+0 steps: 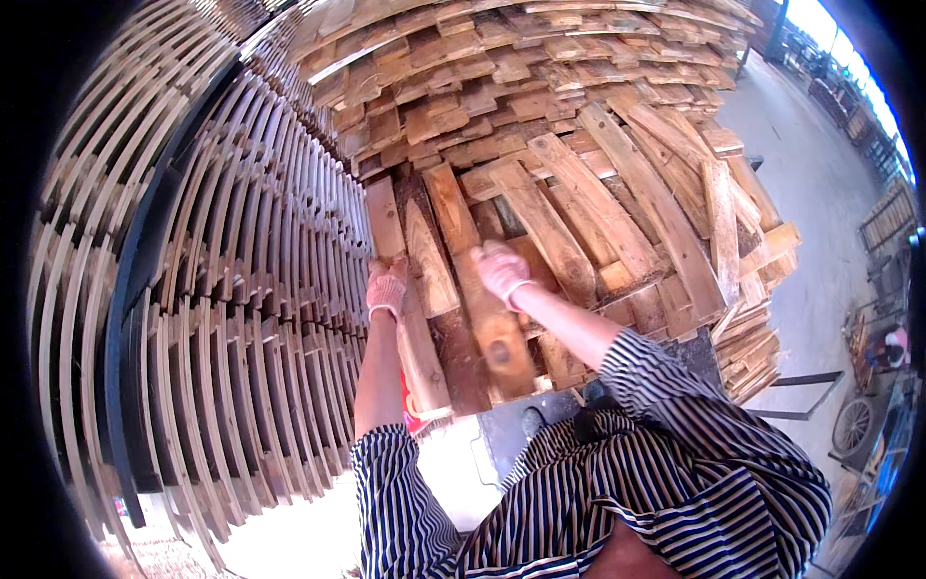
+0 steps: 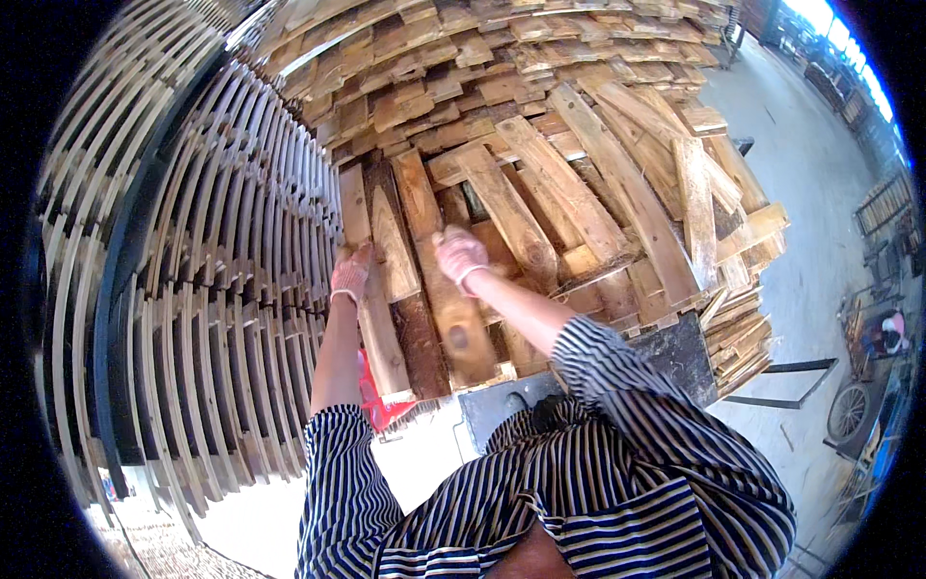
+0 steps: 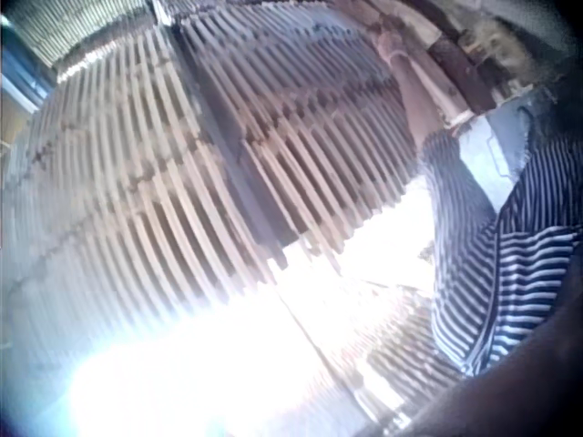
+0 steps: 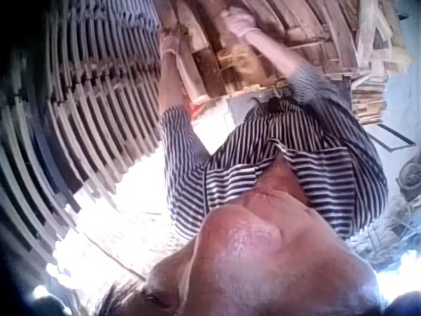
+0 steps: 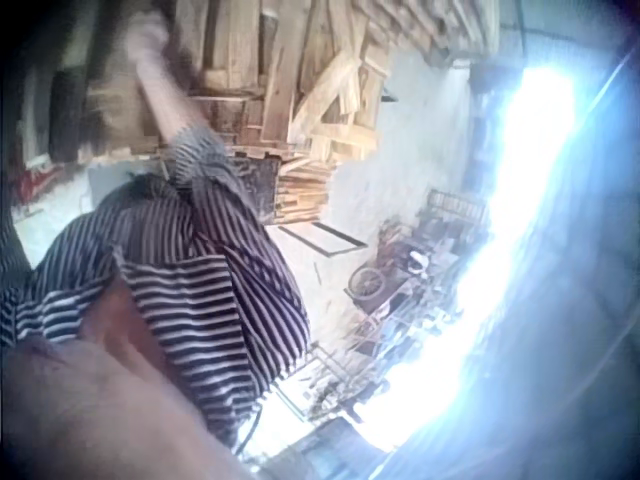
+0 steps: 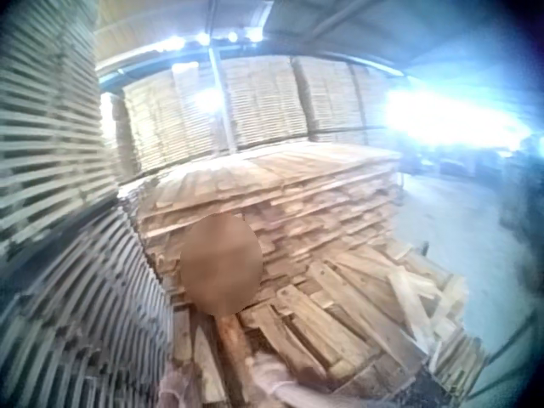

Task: The person repeatedly picks up wooden planks from a large pile and places them onto a metal rack. The person wears pink gloves and handles the wood by hand, moving pieces one by one or in small groups to build a vertical stack on the rack.

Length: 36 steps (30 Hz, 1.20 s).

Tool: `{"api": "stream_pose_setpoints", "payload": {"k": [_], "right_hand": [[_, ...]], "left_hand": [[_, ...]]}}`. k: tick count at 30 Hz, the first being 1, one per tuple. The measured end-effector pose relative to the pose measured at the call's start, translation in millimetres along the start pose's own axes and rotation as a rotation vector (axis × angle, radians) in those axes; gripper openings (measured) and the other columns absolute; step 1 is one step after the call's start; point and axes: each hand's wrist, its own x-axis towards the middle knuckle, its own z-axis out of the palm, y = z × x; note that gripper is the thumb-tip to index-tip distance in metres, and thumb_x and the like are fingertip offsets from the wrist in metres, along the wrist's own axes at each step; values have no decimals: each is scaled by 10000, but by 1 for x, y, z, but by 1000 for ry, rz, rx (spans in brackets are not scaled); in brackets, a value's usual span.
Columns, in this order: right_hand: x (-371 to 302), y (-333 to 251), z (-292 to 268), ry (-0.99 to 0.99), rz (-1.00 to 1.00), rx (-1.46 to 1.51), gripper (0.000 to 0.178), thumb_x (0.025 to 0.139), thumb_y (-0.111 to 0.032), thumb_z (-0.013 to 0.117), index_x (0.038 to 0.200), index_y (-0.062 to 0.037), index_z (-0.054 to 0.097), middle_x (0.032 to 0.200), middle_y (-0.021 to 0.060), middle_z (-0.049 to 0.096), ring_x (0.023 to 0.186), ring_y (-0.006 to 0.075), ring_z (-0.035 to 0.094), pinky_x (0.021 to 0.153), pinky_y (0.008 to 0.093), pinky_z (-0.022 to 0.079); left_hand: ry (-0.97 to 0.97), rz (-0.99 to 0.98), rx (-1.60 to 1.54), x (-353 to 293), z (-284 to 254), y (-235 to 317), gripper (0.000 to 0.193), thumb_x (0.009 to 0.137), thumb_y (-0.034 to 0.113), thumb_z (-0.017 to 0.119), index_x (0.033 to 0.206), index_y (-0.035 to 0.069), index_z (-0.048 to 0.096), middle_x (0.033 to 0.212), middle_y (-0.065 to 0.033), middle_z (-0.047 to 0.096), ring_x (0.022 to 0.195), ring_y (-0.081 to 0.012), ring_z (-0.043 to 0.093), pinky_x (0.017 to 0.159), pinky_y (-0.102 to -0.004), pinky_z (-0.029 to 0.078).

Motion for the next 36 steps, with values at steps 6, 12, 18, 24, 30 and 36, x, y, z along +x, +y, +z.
{"api": "stream_pose_setpoints", "payload": {"k": [6, 12, 18, 24, 30, 36], "right_hand": [[7, -41, -38, -310, -127, -260, 443, 961, -447, 594, 1166, -55, 571, 990, 171, 597, 887, 305, 598, 835, 493, 510], [6, 61, -108, -342, 242, -262, 953, 877, -526, 681, 1610, -140, 209, 1399, 320, 498, 1277, 438, 555, 1005, 480, 488], [-35, -46, -103, -454, 289, -118, 933, 876, -578, 680, 1591, -155, 256, 1248, 284, 552, 1003, 344, 646, 810, 470, 545], [-55, -75, -33, -438, -39, -103, 691, 968, -496, 533, 1537, -151, 350, 1359, 263, 515, 1248, 428, 540, 995, 556, 441], [5, 55, -102, 193, -83, -459, 743, 837, -460, 693, 1430, -87, 445, 1381, 275, 444, 1322, 445, 403, 1039, 608, 343], [16, 198, -183, 232, 106, -978, 558, 917, -183, 567, 1464, -153, 461, 1362, 189, 511, 1266, 326, 498, 955, 512, 414]], "left_hand": [[112, -26, 79, -34, -8, -34, 372, 1050, 232, 387, 1353, 53, 506, 1112, -204, 664, 998, -359, 677, 857, -448, 531], [237, -34, -91, -31, -13, 66, 285, 1006, 123, 426, 1212, -18, 562, 965, -233, 695, 843, -348, 696, 713, -442, 535], [59, 289, 462, -28, -21, 28, 360, 1023, 177, 438, 1326, 20, 551, 1098, -186, 687, 1022, -372, 674, 906, -479, 502], [117, 142, 185, -18, -12, -28, 458, 1030, 248, 416, 1457, 111, 505, 1351, -149, 628, 1233, -341, 591, 1088, -392, 427], [63, -50, -808, -14, -9, -5, 708, 934, 561, 617, 1393, 29, 534, 1339, -199, 627, 1207, -352, 595, 1006, -407, 454], [93, -214, -767, -36, -25, 49, 671, 937, 506, 631, 1373, 3, 546, 1291, -160, 647, 1121, -303, 607, 971, -401, 462]]}}
